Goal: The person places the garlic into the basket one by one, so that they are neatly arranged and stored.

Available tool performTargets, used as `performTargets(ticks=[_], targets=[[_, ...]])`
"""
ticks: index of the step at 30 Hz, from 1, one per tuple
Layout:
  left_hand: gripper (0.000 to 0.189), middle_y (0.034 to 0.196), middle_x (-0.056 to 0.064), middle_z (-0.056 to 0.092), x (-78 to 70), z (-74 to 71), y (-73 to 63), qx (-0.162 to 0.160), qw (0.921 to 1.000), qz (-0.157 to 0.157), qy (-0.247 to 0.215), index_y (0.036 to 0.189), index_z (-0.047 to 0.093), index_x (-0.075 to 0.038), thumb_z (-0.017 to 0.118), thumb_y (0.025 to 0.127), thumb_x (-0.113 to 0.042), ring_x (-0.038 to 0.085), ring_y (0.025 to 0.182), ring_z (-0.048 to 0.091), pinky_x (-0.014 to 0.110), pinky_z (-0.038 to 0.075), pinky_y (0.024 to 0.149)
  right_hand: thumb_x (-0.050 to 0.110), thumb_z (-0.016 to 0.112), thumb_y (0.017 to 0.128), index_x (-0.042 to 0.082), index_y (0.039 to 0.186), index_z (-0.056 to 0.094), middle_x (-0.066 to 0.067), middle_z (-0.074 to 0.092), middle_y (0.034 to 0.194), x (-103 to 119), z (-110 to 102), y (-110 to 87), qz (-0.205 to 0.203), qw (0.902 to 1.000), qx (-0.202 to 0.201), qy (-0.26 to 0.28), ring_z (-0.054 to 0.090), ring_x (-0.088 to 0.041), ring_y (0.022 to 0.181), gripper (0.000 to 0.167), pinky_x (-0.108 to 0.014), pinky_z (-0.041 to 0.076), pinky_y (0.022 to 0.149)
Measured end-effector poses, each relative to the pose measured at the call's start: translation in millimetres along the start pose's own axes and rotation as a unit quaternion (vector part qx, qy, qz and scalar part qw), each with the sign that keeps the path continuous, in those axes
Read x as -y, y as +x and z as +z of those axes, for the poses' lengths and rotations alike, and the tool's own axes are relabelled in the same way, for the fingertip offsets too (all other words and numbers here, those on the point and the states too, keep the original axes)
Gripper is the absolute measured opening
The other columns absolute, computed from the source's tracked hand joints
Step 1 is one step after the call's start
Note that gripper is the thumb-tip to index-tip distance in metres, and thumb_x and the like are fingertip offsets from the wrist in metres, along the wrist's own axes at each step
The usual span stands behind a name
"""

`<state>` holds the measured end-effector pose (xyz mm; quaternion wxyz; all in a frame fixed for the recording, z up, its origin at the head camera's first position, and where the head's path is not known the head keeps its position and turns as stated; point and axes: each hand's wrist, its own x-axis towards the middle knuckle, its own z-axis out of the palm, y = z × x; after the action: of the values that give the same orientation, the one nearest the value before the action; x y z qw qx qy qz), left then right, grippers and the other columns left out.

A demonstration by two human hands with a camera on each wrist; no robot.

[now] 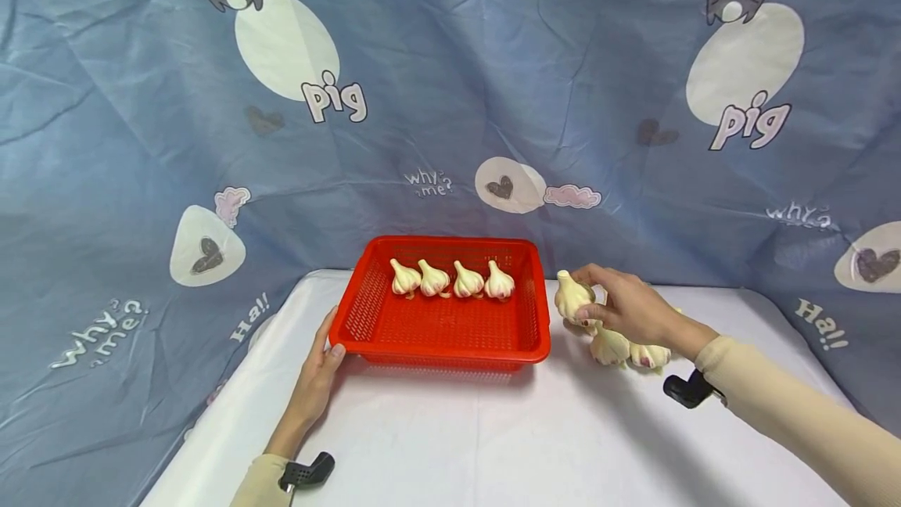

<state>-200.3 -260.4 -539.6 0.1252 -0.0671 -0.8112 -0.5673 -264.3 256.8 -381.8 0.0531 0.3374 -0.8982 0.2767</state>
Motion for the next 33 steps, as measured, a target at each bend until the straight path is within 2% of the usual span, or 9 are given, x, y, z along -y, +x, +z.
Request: performTargets(ticks=[4,10,17,22,24,28,33], targets=[[0.069,0.172,0.002,0.038,0.3,-0.6,-0.4,0.002,1.0000,0.001,0.001,0.170,0.023,-0.037,0.052,0.110,-0.022,0.030,0.146,0.054,0.024,0.037,0.115,0.013,0.084,0.089,0.009,0.132,0.064,-0.020,0.073,0.125,3.5,1.7,12.8,0.004,0.9999,-0.014,-0.008,0.056,-0.001,0.055,0.048,-0.025,0.053,0.058],[0.069,0.172,0.000,0.037,-0.6,-2.5,-0.1,0.002,1.0000,0.004,-0.002,0.169,0.023,-0.039,0.052,0.110,-0.022,0.028,0.146,0.054,0.020,0.037,0.114,0.018,0.082,0.093,0.007,0.137,0.061,-0.025,0.070,0.132,10.1,6.4,35.9,0.042,0.9990,-0.007,0.015,0.065,-0.010,0.058,0.050,-0.027,0.057,0.062],[0.069,0.172,0.001,0.036,0.0,-2.2,-0.1,0.000,0.9999,0.008,-0.010,0.170,0.024,-0.037,0.053,0.109,-0.021,0.029,0.147,0.053,0.017,0.036,0.113,0.023,0.079,0.097,0.009,0.136,0.059,-0.027,0.070,0.129,15.7,12.6,70.9,0.062,0.9974,-0.005,0.038,0.066,-0.010,0.057,0.046,-0.029,0.055,0.062],[0.068,0.172,0.003,0.037,1.7,-0.1,-0.4,0.001,0.9998,0.012,-0.018,0.170,0.024,-0.035,0.053,0.109,-0.020,0.031,0.146,0.053,0.015,0.037,0.112,0.019,0.082,0.094,0.008,0.133,0.062,-0.026,0.071,0.126,16.9,18.2,95.3,0.071,0.9959,-0.012,0.055,0.071,-0.020,0.065,0.044,-0.030,0.057,0.060],[0.068,0.172,0.003,0.038,2.3,0.0,-0.1,-0.001,0.9998,0.014,-0.017,0.170,0.025,-0.035,0.053,0.109,-0.020,0.032,0.145,0.054,0.015,0.037,0.112,0.019,0.082,0.094,0.007,0.133,0.063,-0.025,0.072,0.125,17.6,20.7,103.8,0.070,0.9956,-0.015,0.060,0.072,-0.021,0.066,0.045,-0.030,0.058,0.060],[0.068,0.171,0.002,0.039,1.5,-0.1,1.3,-0.003,0.9998,0.011,-0.013,0.169,0.025,-0.036,0.053,0.109,-0.021,0.030,0.144,0.056,0.018,0.038,0.113,0.021,0.083,0.094,0.007,0.134,0.064,-0.024,0.073,0.122,19.2,27.5,119.9,0.064,0.9955,-0.010,0.069,0.068,-0.014,0.063,0.047,-0.028,0.057,0.059],[0.067,0.169,0.008,0.042,2.3,-0.3,0.1,0.000,0.9999,0.013,-0.007,0.170,0.025,-0.033,0.052,0.110,-0.021,0.033,0.142,0.058,0.024,0.040,0.115,0.021,0.083,0.093,0.007,0.134,0.065,-0.019,0.075,0.119,23.6,44.0,138.2,0.063,0.9945,0.007,0.083,0.065,-0.014,0.065,0.047,-0.029,0.056,0.062]])
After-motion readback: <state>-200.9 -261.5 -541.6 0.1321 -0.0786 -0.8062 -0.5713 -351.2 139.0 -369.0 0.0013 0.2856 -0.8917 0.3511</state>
